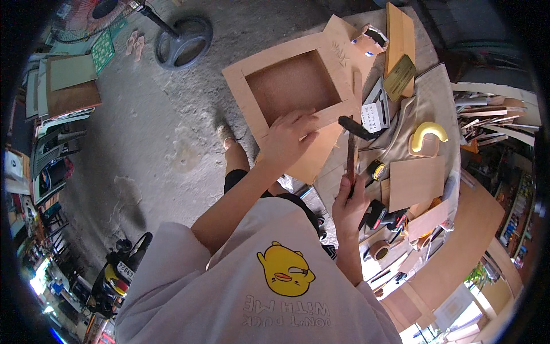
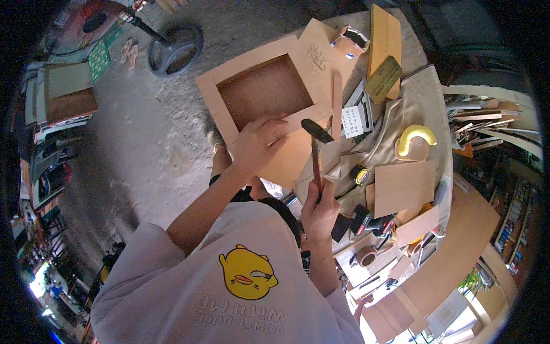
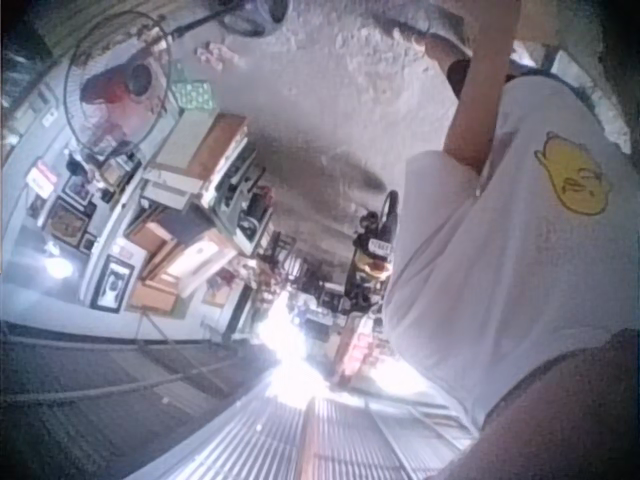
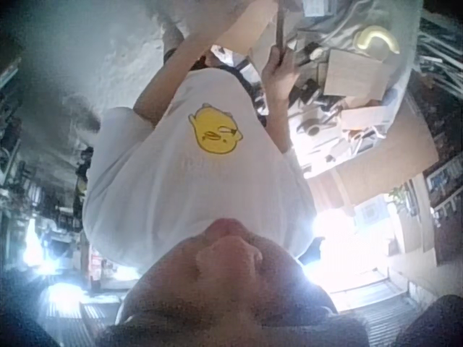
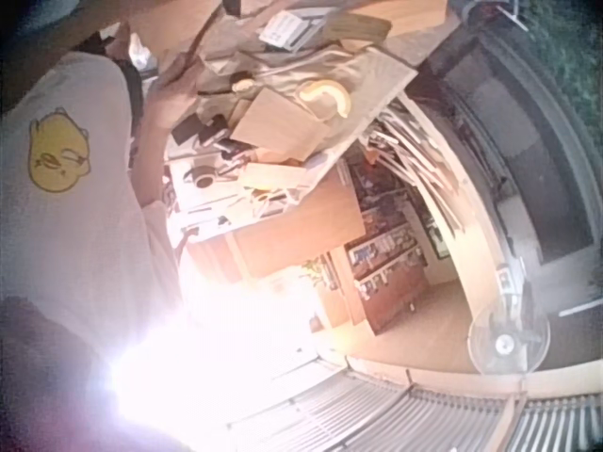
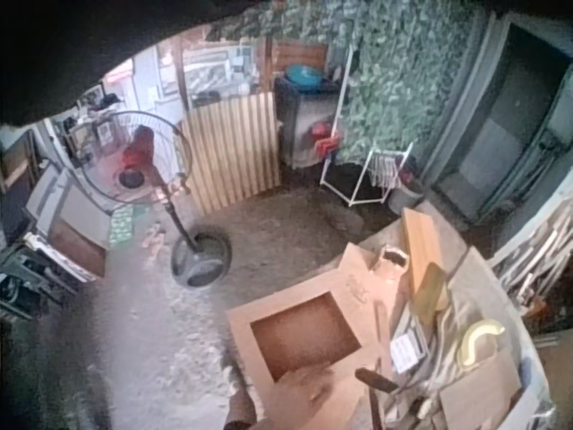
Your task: The person assembles a small wooden box by hand, using a hammer to drive nails into the corners. They repeatedly pick up nails, position them, and hammer them into place. Another person briefly appears and shows a phone screen, but the primary task remains the box assembly.
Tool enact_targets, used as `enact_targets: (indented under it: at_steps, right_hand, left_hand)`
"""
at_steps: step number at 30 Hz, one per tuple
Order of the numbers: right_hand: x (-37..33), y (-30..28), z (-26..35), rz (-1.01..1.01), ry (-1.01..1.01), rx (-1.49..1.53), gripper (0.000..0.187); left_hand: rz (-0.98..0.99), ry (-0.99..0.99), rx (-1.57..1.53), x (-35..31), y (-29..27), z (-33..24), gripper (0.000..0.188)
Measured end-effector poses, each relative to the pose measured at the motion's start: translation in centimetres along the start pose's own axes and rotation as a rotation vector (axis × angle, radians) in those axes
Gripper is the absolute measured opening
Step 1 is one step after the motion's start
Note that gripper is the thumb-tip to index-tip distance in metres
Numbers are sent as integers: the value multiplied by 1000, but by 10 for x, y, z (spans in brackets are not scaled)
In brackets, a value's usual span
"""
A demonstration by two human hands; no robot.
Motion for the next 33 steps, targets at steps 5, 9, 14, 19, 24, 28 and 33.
enact_targets:
  at_steps: [5, 9, 14, 19, 24, 28, 33]
  right_hand:
    - [-1, -13, 15, -49, -48, 7, 14]
    - [-18, 5, -8, -89, -50, -14, 12]
    - [-6, 11, 13, -73, -108, -105, 12]
    - [-26, 9, -16, -179, -108, 39, 17]
    - [-10, 3, 13, -99, -138, -8, 14]
    - [-28, 6, 1, -251, -244, 5, 15]
    - [-15, 4, -4, -100, -51, -32, 15]
  left_hand:
    - [104, 207, 227, -7, -13, -4, 21]
    - [168, 182, 220, -11, -2, 6, 20]
    - [133, 204, 234, -15, -6, 9, 20]
    - [114, 209, 247, -12, -6, 3, 18]
    - [145, 199, 247, -7, -7, 4, 18]
    - [120, 209, 247, -13, -6, 3, 19]
    - [122, 200, 237, -12, -5, 5, 20]
Point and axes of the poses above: each hand's wrist, its own x-axis towards the middle knuckle, its own y-axis out of the palm, z = x × y, the point moved 10 cm from there along x, towards the middle knuckle, and after that the axes turned 3 degrees about -x, right-handed, at the moved point
